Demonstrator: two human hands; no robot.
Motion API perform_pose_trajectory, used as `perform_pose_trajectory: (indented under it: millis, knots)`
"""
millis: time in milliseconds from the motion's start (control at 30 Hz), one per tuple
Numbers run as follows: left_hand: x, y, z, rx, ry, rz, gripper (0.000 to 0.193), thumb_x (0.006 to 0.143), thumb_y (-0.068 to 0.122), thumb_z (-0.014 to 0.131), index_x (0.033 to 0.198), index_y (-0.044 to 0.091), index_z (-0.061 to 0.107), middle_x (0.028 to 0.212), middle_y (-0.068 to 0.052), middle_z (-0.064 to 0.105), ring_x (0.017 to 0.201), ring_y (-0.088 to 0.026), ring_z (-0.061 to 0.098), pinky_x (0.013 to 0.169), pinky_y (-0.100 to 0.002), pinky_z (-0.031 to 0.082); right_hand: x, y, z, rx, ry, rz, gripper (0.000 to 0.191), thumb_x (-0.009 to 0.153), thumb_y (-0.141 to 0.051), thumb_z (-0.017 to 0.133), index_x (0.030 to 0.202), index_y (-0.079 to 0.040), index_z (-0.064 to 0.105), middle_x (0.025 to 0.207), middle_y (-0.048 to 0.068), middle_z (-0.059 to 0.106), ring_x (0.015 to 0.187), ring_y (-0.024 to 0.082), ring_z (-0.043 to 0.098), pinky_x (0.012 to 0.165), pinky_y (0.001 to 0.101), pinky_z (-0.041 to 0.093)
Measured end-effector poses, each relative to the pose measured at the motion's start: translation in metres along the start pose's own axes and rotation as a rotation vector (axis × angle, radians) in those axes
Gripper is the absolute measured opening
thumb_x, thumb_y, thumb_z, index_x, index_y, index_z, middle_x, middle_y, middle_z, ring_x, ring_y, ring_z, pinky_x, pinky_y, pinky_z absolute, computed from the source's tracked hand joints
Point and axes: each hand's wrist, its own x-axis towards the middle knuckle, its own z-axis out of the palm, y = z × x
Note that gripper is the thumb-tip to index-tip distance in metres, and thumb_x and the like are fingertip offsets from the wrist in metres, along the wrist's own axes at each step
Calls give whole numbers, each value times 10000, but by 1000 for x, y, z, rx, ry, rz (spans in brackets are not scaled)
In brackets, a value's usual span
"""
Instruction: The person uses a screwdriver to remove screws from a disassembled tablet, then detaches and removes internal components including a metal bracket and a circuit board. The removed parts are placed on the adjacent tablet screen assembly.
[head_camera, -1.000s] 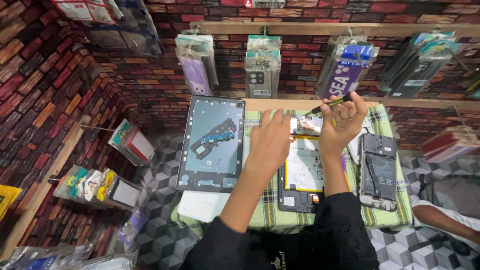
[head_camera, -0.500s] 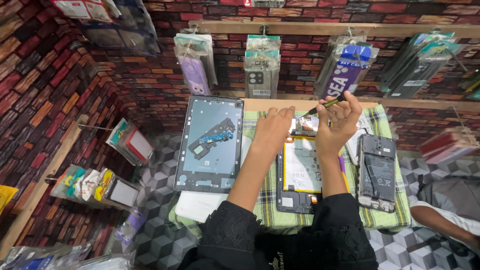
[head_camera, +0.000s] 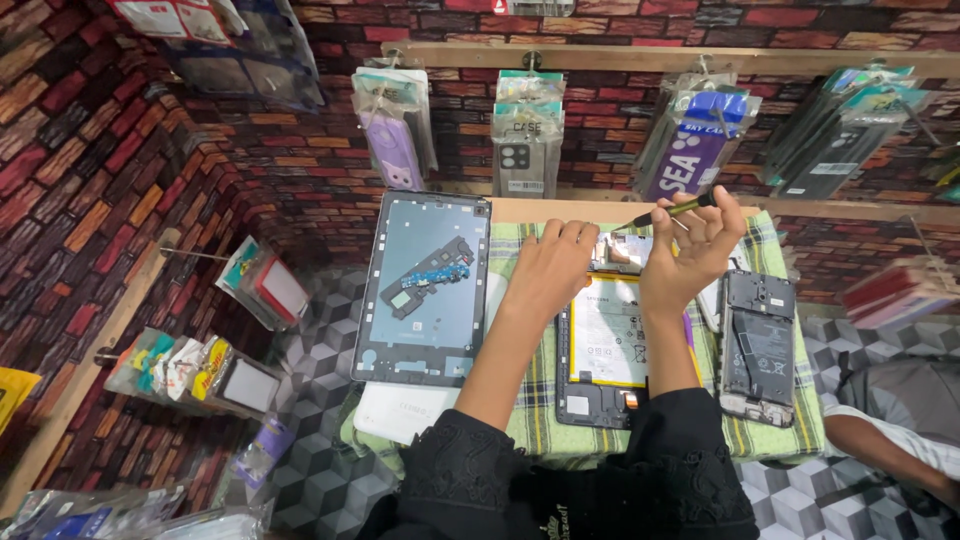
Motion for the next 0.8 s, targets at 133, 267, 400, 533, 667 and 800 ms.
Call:
perform_pose_trajectory:
  millis: [133,267,400,533,667,800]
  knots:
    - [0,4,-2,53,-12,3,263,865,68,701,1119,51,635,1144,-77,700,1084,-251,651,812,-476,582,1,-1,-1,-32,3,1,582,1078,121,688,1526,-68,368,1274,134,602,1159,218,697,1023,333,627]
    - [-3,-1,-4,-68,-63,-9,568,723,72,719,1268,20,571,1222,-113,679,1129,-290,636,839,-479,571,0,-2,-1,-33,3,9,582,1078,118,690,1526,-67,368,1275,132,604,1158,217,701,1022,330,630]
    - [-3,-10,-2,-143,-59,-28,668,762,-98,651,1402,37,516,1349,-156,629,1231,-306,604,859,-440,577,0,-1,1,-34,-14,3,582,1072,126,696,1520,-69,381,1265,127,596,1167,218,700,1023,332,632]
    - [-3,-10,-1,-174,-151,-75,647,805,-118,633,1422,39,522,1397,-122,627,1269,-283,605,890,-438,581,0,-1,0,-27,-27,14,586,1077,130,695,1526,-75,379,1273,123,604,1170,214,700,1024,327,627]
    - [1,-8,-1,-86,-177,-69,613,819,-53,647,1410,76,550,1376,-120,626,1242,-270,616,893,-482,569,1,-1,0,-22,-21,26,594,1071,131,693,1529,-74,374,1267,121,602,1166,215,700,1019,323,625]
    - [-4,-8,0,-55,-129,-56,503,862,-14,630,1352,90,584,1404,-139,612,1270,-262,604,822,-493,585,1,-1,0,-19,-20,25,592,1075,135,688,1532,-71,372,1270,123,592,1171,216,692,1026,326,627]
